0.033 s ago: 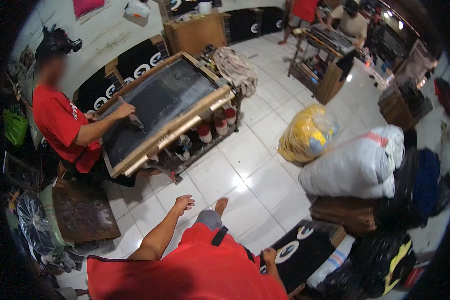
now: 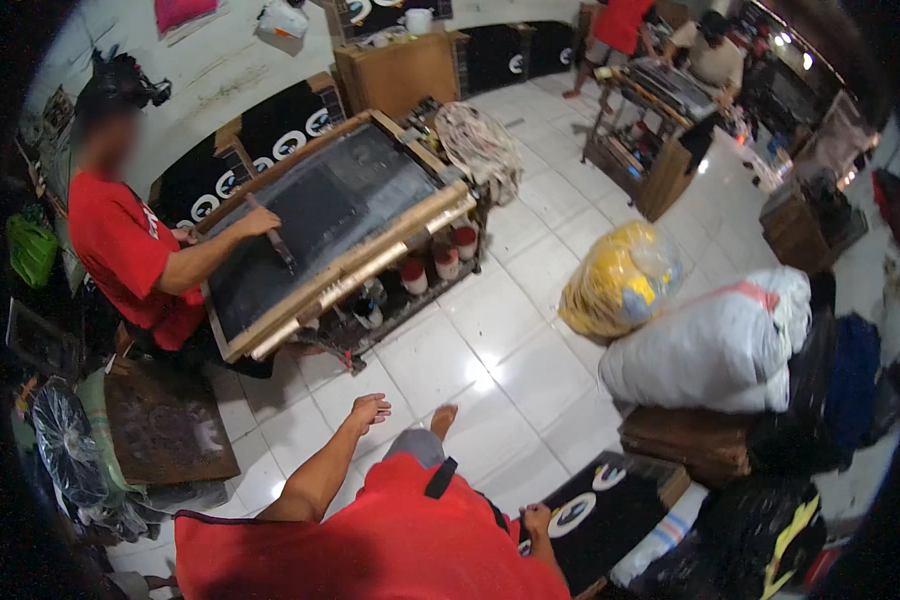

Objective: The person repeatedly picks up printed black t-shirts from a screen printing frame, inspects the printed design, and stacks them on a nearby pile. The person handles the shirts one at a time in a repetitive cycle.

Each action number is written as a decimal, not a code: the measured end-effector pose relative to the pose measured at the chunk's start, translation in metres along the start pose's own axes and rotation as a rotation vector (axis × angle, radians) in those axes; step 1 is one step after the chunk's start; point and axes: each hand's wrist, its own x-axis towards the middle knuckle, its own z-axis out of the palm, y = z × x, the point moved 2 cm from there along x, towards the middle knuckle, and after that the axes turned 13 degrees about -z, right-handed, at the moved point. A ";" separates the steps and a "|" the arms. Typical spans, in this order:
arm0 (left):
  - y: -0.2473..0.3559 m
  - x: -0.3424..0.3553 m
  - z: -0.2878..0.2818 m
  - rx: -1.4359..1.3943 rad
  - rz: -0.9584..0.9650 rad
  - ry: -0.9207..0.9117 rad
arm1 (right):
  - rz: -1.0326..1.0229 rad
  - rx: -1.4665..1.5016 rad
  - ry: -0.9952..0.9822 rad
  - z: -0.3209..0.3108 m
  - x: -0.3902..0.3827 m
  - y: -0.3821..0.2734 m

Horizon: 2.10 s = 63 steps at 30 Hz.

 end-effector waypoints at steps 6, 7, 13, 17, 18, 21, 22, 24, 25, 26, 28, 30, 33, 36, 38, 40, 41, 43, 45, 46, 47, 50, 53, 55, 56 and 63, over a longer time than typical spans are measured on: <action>0.102 0.042 -0.005 -0.047 0.070 0.030 | 0.289 0.507 0.058 0.007 0.062 -0.106; 0.114 0.050 -0.004 -0.039 0.077 0.033 | 0.298 0.542 0.074 0.005 0.073 -0.119; 0.140 0.079 0.017 0.087 0.026 0.032 | 0.356 0.616 0.149 -0.002 0.102 -0.149; 0.130 0.077 0.038 0.105 -0.013 -0.006 | 0.448 0.621 0.171 0.008 0.097 -0.104; 0.127 0.076 0.043 0.085 -0.011 -0.022 | 0.401 0.579 0.146 0.012 0.097 -0.087; 0.117 0.070 0.052 -0.005 -0.010 -0.009 | 0.307 0.440 0.067 0.026 0.089 -0.036; 0.115 0.068 0.053 -0.065 0.014 -0.028 | 0.280 0.390 0.038 0.024 0.088 -0.023; 0.115 0.066 0.054 -0.176 0.018 -0.035 | 0.275 0.354 0.008 0.016 0.087 -0.010; 0.117 0.065 0.054 -0.190 0.026 -0.028 | 0.283 0.360 0.006 0.008 0.087 -0.008; 0.121 0.064 0.053 -0.202 0.048 -0.023 | 0.288 0.374 0.007 -0.001 0.088 -0.012; 0.128 0.062 0.048 -0.268 0.079 -0.025 | 0.305 0.421 0.024 -0.024 0.091 -0.026; 0.139 0.059 0.044 -0.353 0.103 -0.052 | 0.327 0.488 0.047 -0.046 0.103 -0.046; 0.157 0.053 0.037 -0.494 0.146 -0.063 | 0.330 0.631 0.067 -0.072 0.123 -0.074; 0.177 0.048 0.031 -0.556 0.176 -0.063 | 0.339 0.538 0.081 -0.086 0.141 -0.098; 0.187 0.045 0.028 -0.604 0.200 -0.070 | 0.327 0.562 0.101 -0.089 0.148 -0.110; 0.193 0.044 0.027 -0.613 0.193 -0.065 | 0.321 0.567 0.063 -0.088 0.152 -0.120; 0.195 0.044 0.027 -0.609 0.186 -0.062 | 0.335 0.581 0.065 -0.086 0.153 -0.124; 0.199 0.046 0.027 -0.656 0.184 -0.078 | 0.341 0.576 0.072 -0.080 0.150 -0.130; 0.206 0.051 0.025 -0.764 0.172 -0.119 | 0.360 0.557 0.028 -0.074 0.144 -0.133; 0.211 0.054 0.022 -0.857 0.207 -0.148 | 0.364 0.558 0.007 -0.071 0.141 -0.134; 0.220 0.058 0.017 -0.958 0.220 -0.182 | 0.383 0.547 -0.003 -0.070 0.137 -0.135; 0.249 0.072 0.001 -1.122 0.254 -0.203 | 0.366 0.574 0.019 -0.070 0.130 -0.135; 0.270 0.082 -0.008 -1.157 0.245 -0.138 | 0.392 0.570 -0.010 -0.070 0.130 -0.136; 0.275 0.086 -0.007 -1.150 0.208 -0.127 | 0.450 0.642 0.005 -0.068 0.135 -0.139; 0.276 0.088 -0.005 -1.114 0.197 -0.115 | 0.401 0.615 0.006 -0.067 0.140 -0.141; 0.262 0.118 -0.011 -1.172 0.233 -0.063 | 0.357 0.530 0.039 -0.051 0.165 -0.161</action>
